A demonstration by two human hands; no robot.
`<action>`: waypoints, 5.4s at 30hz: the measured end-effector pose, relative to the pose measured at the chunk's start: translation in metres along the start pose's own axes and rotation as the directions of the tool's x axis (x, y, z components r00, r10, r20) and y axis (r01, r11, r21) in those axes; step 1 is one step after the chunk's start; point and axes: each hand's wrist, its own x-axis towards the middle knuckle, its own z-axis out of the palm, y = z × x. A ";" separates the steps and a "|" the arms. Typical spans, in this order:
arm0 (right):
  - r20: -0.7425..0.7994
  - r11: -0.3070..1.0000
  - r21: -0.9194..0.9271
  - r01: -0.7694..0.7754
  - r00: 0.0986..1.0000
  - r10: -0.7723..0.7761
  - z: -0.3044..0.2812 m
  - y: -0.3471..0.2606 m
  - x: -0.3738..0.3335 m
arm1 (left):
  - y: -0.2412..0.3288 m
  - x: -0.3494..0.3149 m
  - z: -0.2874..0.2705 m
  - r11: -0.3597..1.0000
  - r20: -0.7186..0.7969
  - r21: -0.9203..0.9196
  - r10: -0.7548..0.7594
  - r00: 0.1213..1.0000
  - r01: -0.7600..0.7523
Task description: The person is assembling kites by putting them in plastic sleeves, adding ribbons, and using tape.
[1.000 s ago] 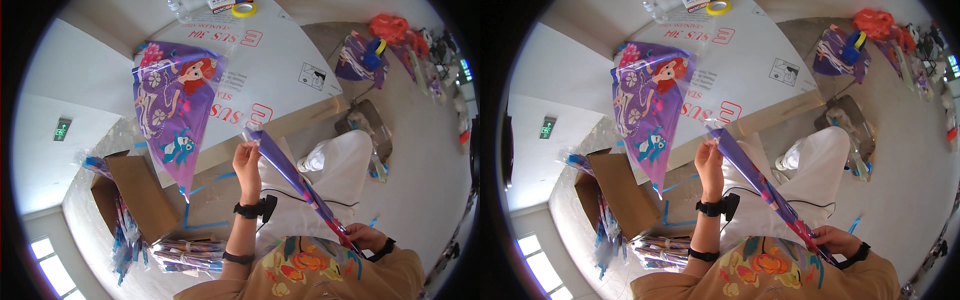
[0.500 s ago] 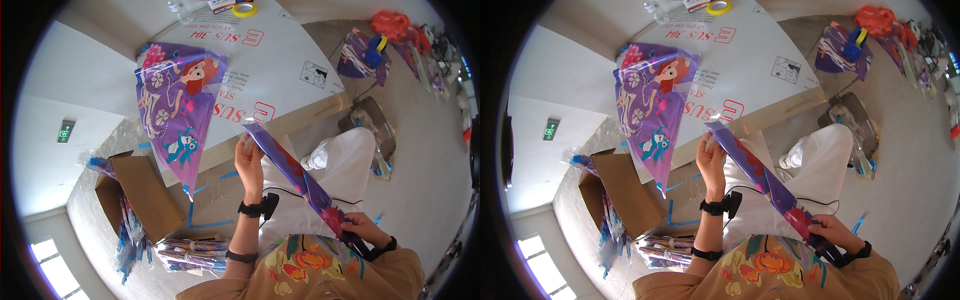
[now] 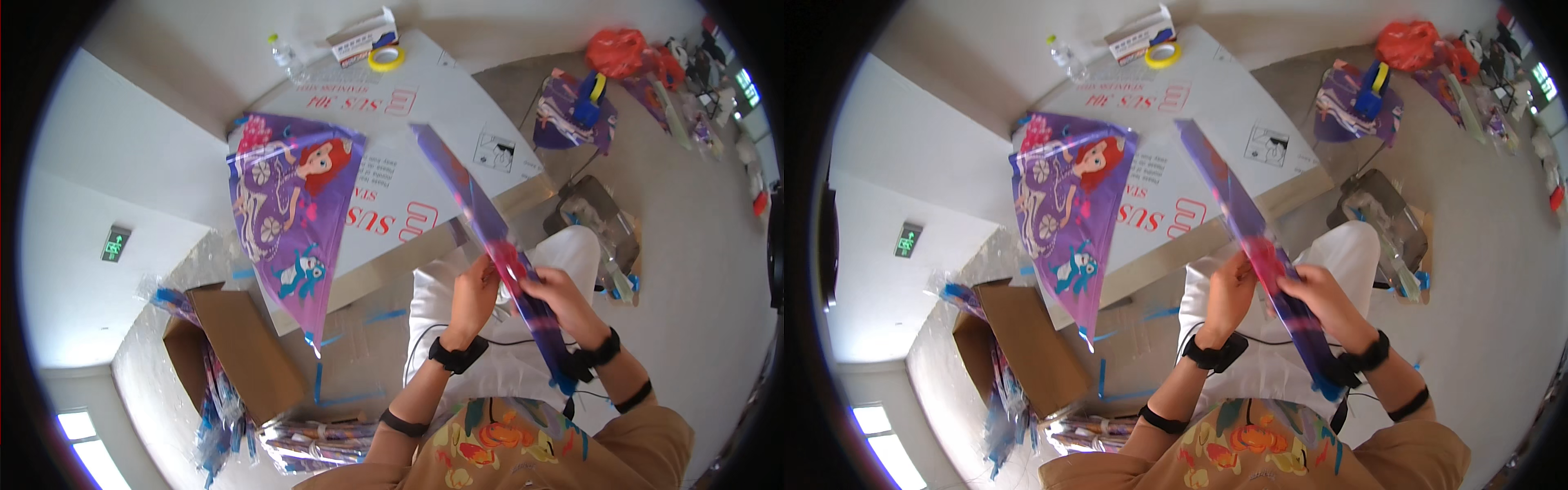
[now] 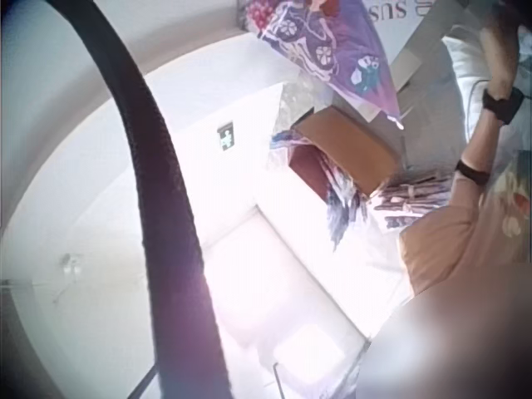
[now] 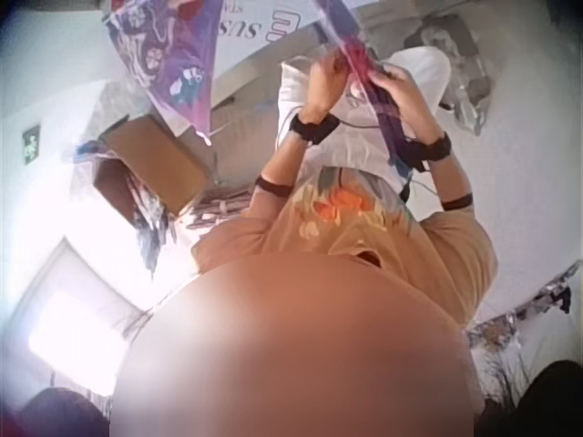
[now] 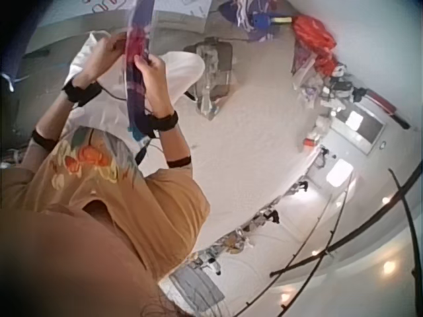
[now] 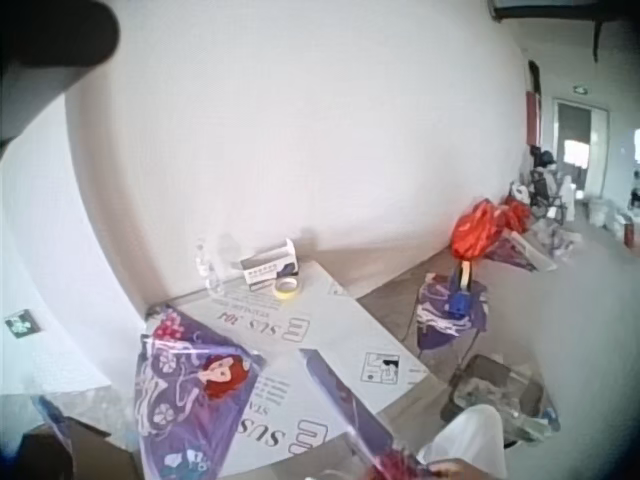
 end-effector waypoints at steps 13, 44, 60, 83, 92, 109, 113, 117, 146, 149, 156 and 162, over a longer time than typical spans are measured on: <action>0.074 0.907 0.422 0.016 0.996 -0.052 0.002 0.042 0.059 | -0.051 0.082 -0.012 0.875 0.020 -0.456 -0.173 0.985 0.163; -0.265 0.922 0.282 0.265 0.945 -0.191 -0.010 0.070 0.099 | -0.092 0.035 0.004 0.924 0.150 -0.248 -0.259 0.954 0.290; -0.427 0.899 0.133 0.418 0.842 -0.328 -0.011 0.055 0.068 | 0.013 0.035 0.004 0.789 0.239 0.515 0.242 0.940 -0.334; -0.147 0.688 -0.459 0.562 0.716 -0.683 -0.001 0.099 0.113 | -0.086 0.031 -0.015 0.743 0.273 -0.310 -0.527 0.804 0.593; -0.043 0.642 -0.609 0.466 0.789 -0.613 -0.015 0.096 0.100 | -0.075 0.032 -0.018 0.765 0.315 -0.289 -0.492 0.811 0.576; -0.247 0.990 0.115 -0.084 0.963 0.110 -0.031 0.106 0.136 | -0.061 0.014 -0.029 0.651 0.047 0.739 -0.309 0.950 0.175; -0.206 0.996 0.039 -0.077 0.975 0.083 -0.032 0.105 0.134 | -0.048 0.019 -0.018 0.813 0.044 0.580 0.031 0.999 -0.051; -0.177 0.998 0.049 0.041 0.984 -0.032 -0.030 0.101 0.132 | -0.047 0.039 -0.002 0.796 0.176 0.535 0.226 0.958 -0.285; -0.091 0.851 -0.370 0.373 0.897 -0.433 -0.031 0.077 0.126 | -0.050 0.057 -0.015 0.918 0.219 0.395 -0.125 0.968 0.030; -0.091 0.777 -0.478 0.411 0.856 -0.508 -0.030 0.076 0.127 | -0.046 0.054 -0.014 0.931 0.235 0.362 -0.046 0.971 -0.044; -0.124 0.789 -0.422 0.448 0.833 -0.539 -0.021 0.077 0.129 | -0.029 0.051 -0.034 0.976 0.305 0.217 -0.058 0.951 -0.010; -0.289 0.791 -0.473 0.389 0.779 -0.556 -0.033 0.065 0.128 | -0.021 0.003 -0.136 0.935 0.491 0.152 -0.354 0.796 0.321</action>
